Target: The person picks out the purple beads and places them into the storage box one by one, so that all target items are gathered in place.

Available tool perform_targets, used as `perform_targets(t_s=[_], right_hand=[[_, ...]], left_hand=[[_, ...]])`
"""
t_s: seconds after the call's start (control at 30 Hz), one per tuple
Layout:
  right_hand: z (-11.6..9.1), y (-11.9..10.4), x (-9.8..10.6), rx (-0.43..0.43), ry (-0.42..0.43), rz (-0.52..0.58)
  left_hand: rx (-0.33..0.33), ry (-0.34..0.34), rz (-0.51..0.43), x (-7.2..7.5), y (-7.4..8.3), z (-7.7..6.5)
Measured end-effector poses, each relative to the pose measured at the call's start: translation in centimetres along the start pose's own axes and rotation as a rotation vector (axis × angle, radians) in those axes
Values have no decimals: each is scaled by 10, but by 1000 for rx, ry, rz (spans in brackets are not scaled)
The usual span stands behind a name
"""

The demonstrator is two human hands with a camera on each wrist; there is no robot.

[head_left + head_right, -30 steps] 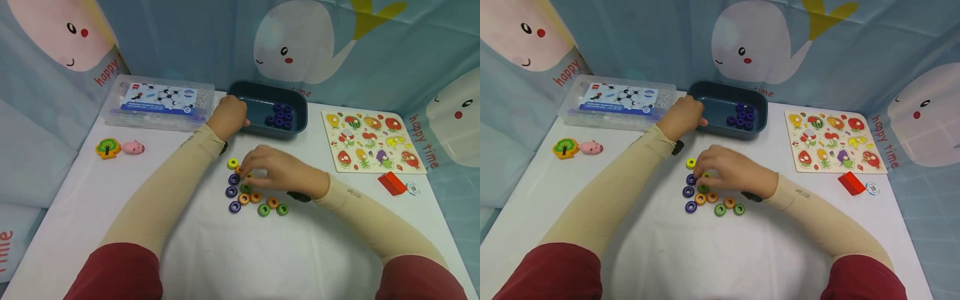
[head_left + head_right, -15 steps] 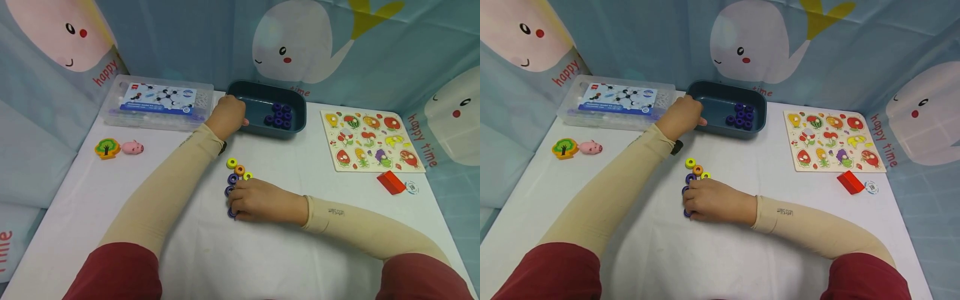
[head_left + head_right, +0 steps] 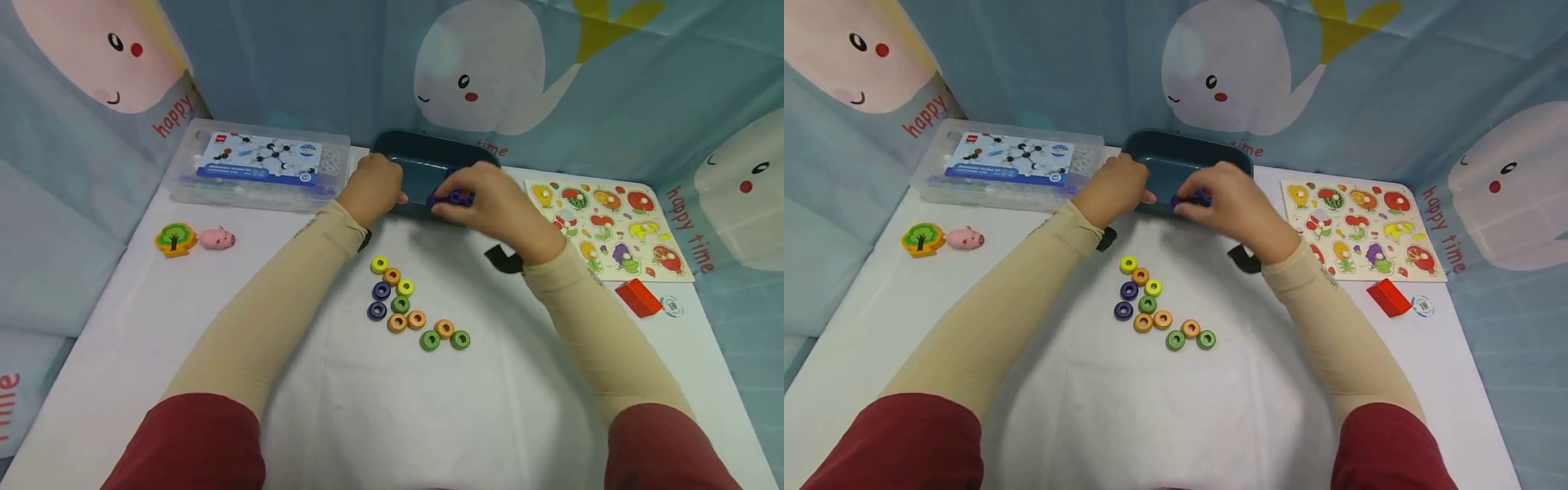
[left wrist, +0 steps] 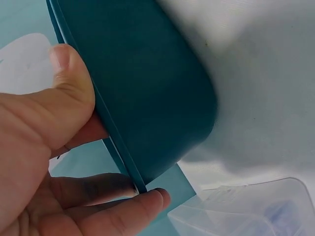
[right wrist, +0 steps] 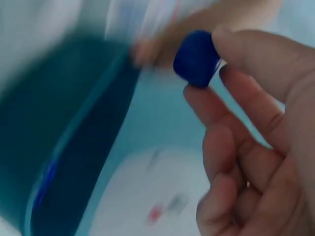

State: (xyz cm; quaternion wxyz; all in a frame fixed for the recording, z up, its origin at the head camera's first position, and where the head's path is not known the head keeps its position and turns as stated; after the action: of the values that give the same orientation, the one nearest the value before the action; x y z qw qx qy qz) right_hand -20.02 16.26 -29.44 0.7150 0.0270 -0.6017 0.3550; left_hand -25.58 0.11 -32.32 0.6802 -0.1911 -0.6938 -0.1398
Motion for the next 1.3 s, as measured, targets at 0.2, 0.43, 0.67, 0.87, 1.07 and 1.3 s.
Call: perform_targets(t_s=[0.2,0.43,0.67,0.87,1.07,1.3], right_hand=[[35,75,-15,-344,-14,-97],[48,95,-39,-420,-42,-133],[47,103,-47,-436,-49,-174],[47,103,-45,-446,-63,-161],[37,64,-34,-277,11,-140],[-15,-48,-52,165,-117,-79]], left_hand=[[-5,-16,-48,-2,3,2],[1,-24,-37,-3,4,2],[-15,-7,-46,-1,7,1],[-12,-2,-34,1,6,2],[2,6,-33,0,3,1],[16,26,-18,0,-1,-1]])
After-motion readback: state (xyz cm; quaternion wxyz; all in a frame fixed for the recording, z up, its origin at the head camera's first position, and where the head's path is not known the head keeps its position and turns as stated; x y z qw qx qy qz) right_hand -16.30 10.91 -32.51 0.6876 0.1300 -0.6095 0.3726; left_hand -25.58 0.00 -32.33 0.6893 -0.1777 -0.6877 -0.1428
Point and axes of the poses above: each hand's wrist, its own z-axis towards the middle knuckle, its own x-axis out of the back of the hand, y = z × x, the point moved 4 cm from there along z, towards the middle knuckle, and after that the axes turned 8 degrees about y, right-handed, at the moved point
